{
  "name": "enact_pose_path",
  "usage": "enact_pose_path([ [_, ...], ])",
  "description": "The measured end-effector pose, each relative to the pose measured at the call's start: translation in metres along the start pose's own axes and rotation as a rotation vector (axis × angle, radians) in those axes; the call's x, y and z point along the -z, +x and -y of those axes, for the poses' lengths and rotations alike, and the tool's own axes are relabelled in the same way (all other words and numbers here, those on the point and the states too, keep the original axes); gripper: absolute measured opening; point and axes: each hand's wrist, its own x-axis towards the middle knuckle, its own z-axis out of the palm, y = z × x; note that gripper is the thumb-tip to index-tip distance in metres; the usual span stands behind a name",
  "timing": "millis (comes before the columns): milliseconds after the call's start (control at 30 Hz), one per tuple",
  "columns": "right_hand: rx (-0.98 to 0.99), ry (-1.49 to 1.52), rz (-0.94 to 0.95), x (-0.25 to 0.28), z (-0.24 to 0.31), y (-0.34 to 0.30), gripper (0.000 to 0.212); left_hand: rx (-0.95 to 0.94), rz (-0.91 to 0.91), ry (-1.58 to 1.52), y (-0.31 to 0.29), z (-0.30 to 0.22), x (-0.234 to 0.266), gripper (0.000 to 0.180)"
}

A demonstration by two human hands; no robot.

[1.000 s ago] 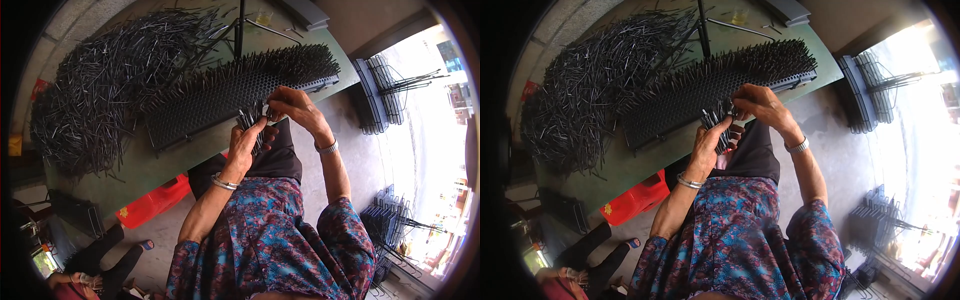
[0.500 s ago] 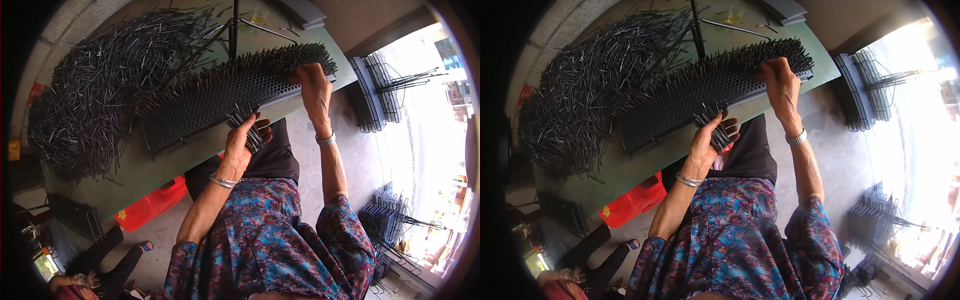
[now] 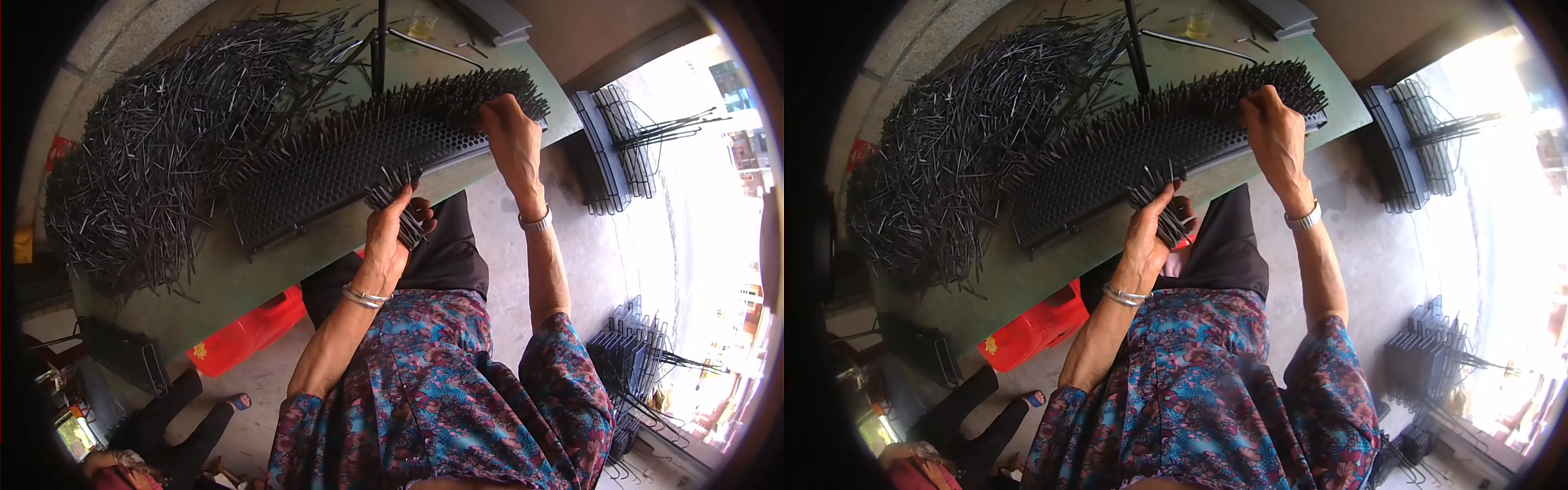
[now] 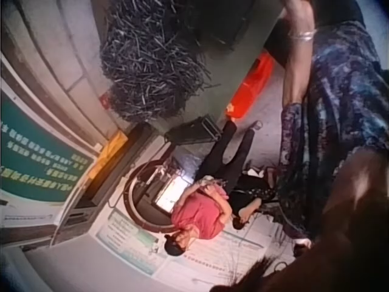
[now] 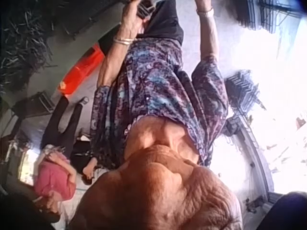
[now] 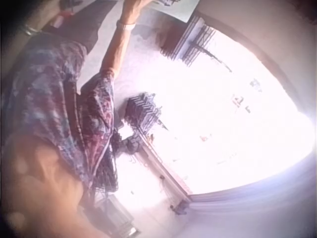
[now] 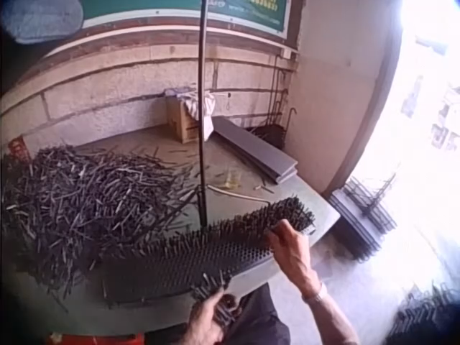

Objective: Manually inserting thin metal pins into a perforated grid plate.

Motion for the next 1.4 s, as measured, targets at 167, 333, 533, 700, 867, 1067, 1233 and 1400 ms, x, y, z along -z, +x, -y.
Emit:
enact_pose_path([
  [167, -0.027, 0.018, 0.061, -0.002, 0.011, 0.001, 0.01, -0.023, 0.051, 0.025, 0.001, 0.0, 0.003, 0.025],
  [333, 0.019, -0.02, 0.129, -0.009, -0.003, 0.004, 0.009, -0.003, 0.079, 0.02, -0.001, 0.0, 0.0, 0.025],
  [533, 0.148, -0.36, 0.004, -0.019, -0.003, -0.002, 0.012, -0.036, 0.04, 0.048, -0.006, -0.004, -0.002, 0.024],
  [700, 0.131, -0.457, -0.006, -0.02, -0.004, -0.002, 0.016, -0.033, 0.021, 0.096, -0.01, -0.005, -0.005, 0.026],
  [867, 0.055, -0.216, 0.017, -0.015, 0.01, -0.014, 0.02, -0.029, 0.049, 0.095, -0.014, -0.006, -0.008, 0.027],
  [1067, -0.217, 0.327, 0.579, -0.008, 0.031, -0.042, 0.031, -0.036, 0.063, 0.177, -0.016, -0.007, -0.01, 0.028],
  [1233, -0.368, 0.43, 0.626, -0.001, 0.034, -0.046, 0.023, -0.047, 0.077, 0.268, -0.023, -0.007, -0.017, 0.027],
  [1400, -0.422, 0.563, 0.611, -0.003, 0.033, -0.051, 0.017, -0.058, 0.108, 0.293, -0.022, -0.007, -0.018, 0.026],
])
